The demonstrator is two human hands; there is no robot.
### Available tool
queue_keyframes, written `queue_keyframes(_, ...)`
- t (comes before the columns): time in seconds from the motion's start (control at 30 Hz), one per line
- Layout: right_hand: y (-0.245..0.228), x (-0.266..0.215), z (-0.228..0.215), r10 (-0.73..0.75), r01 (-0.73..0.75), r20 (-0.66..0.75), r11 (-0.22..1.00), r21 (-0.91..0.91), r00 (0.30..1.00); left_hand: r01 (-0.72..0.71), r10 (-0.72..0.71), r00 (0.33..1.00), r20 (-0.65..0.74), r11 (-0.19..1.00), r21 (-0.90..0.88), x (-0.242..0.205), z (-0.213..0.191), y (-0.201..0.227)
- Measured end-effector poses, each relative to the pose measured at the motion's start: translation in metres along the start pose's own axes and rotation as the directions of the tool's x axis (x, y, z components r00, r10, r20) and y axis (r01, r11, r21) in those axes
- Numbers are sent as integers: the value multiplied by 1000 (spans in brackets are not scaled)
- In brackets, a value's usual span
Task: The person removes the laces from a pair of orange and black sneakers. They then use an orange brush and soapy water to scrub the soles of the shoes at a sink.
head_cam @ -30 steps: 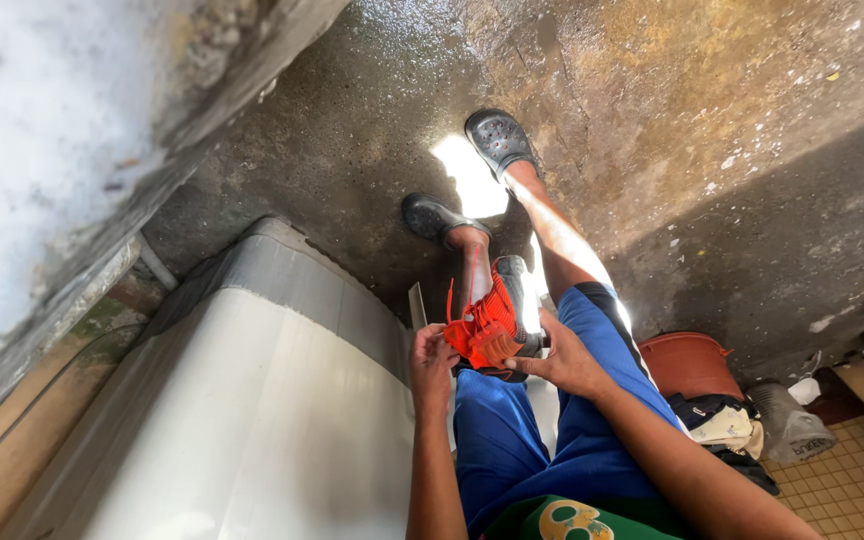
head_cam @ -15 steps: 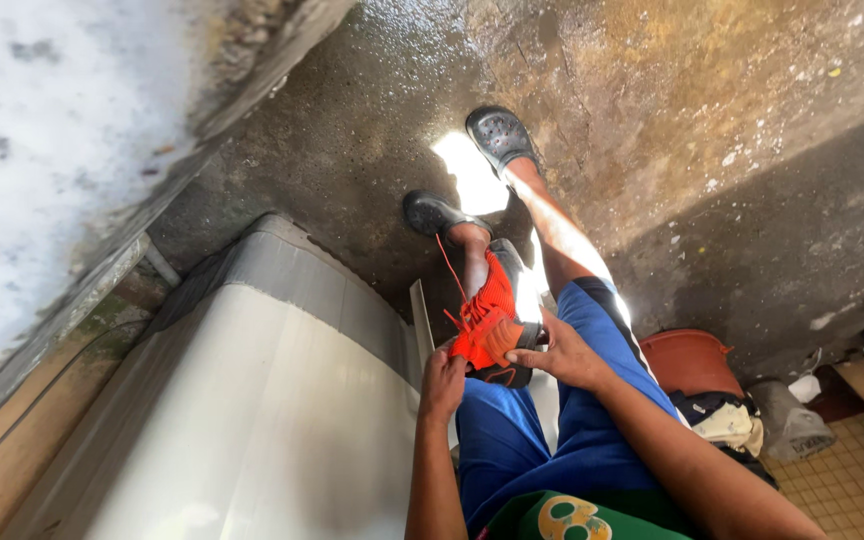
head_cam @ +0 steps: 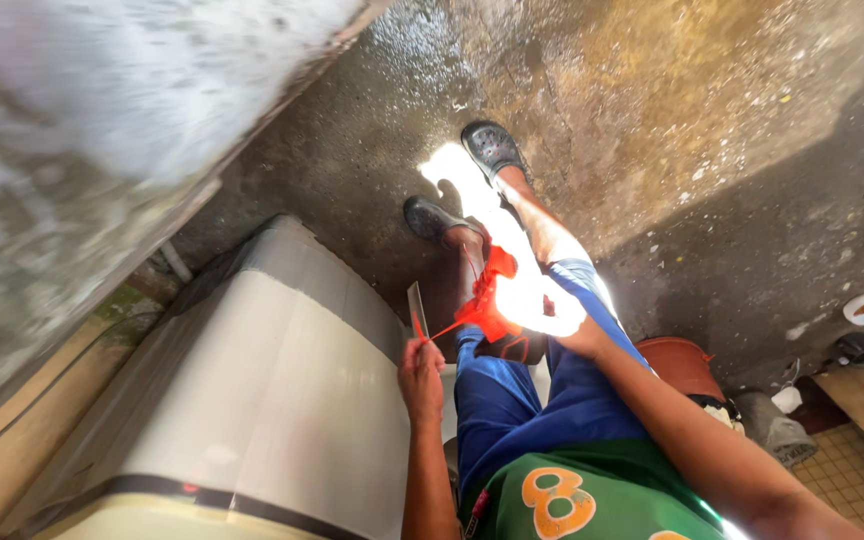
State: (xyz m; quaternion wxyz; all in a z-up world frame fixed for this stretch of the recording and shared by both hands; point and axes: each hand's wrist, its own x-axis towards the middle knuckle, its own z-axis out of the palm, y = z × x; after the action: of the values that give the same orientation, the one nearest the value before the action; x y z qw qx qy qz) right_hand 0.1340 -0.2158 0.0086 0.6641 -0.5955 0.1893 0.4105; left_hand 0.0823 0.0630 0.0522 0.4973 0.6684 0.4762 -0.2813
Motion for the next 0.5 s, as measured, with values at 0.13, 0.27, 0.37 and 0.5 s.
queue_keyframes(0.13,-57,-20,-3,219,-213,-2,950,-226,976,-171,275,940,-199,889,425,-61,-26,91)
queue_keyframes(0.27,-129,-48,12,50,-24,66,940,-339,997,-650,660,750,-44,748,132,-131,-57,178)
queue_keyframes(0.37,-155,-90,35,56,-21,153,975,-223,987,-406,538,719,440,839,-362,-183,-80,217)
queue_keyframes(0.5,-195,-110,28,56,-15,240,985,-170,969,-541,643,709,288,759,-362,-227,-99,245)
